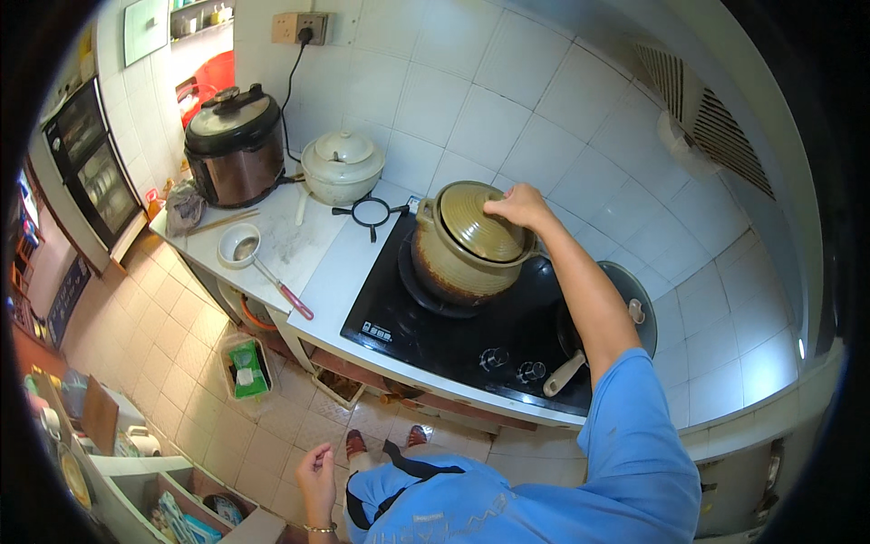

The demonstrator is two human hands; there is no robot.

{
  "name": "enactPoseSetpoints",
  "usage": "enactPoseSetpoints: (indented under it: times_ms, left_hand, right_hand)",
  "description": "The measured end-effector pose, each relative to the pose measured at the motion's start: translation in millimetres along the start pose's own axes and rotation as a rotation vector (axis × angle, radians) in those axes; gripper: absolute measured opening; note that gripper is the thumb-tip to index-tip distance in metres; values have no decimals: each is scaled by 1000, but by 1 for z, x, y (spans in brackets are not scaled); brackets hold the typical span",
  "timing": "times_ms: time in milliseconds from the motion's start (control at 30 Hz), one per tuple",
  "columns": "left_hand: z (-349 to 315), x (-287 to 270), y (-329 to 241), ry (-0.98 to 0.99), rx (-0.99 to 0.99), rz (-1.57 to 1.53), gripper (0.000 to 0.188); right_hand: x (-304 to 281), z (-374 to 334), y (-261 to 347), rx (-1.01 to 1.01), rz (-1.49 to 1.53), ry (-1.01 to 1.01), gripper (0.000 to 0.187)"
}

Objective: The person moves a red basin, checks a pot and rice cooker, then washes and slices raw meat on a cutting board. The person uses a knife to cut the meat into smaller pieces and places them on the board.

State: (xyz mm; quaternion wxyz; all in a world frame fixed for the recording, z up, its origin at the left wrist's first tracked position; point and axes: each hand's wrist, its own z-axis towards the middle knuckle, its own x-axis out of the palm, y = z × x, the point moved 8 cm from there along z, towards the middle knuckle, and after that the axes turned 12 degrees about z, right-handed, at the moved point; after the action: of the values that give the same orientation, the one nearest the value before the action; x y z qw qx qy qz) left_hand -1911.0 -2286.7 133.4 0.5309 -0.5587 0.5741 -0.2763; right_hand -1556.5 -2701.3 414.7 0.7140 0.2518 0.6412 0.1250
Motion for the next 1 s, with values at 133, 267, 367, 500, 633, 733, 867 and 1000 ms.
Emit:
enactPoseSetpoints:
  times_ms: [133, 267, 367, 500, 633, 733, 867, 1000]
  left_hand:
    - [-3, -1, -5, -2, 16, -3, 17]
    - [-6, 4, -5, 6, 11, -17, 17]
    - [-5, 8, -4, 2, 22, 2, 18]
    - [-1, 13, -4, 12, 34, -11, 18]
    - [0, 11, -7, -6, 25, -16, 18]
    - [-1, 8, -7, -15, 27, -13, 18]
    - [-3, 4, -6, -39, 57, 14, 18]
    - [-5, 2, 3, -55, 14, 39, 18]
  right_hand:
    - [-42, 7, -5, 77, 292, -29, 38]
    - [-78, 9, -8, 87, 660, -101, 39]
    - [-81, 7, -8, 54, 812, -104, 40]
    - [-63, 3, -14, 119, 706, -66, 41]
    - [-36, 1, -11, 81, 492, 14, 40]
    - [-21, 1, -7, 9, 299, 0, 41]
    - [-14, -1, 4, -137, 102, -133, 46]
    - [-6, -3, 7, -129, 24, -150, 48]
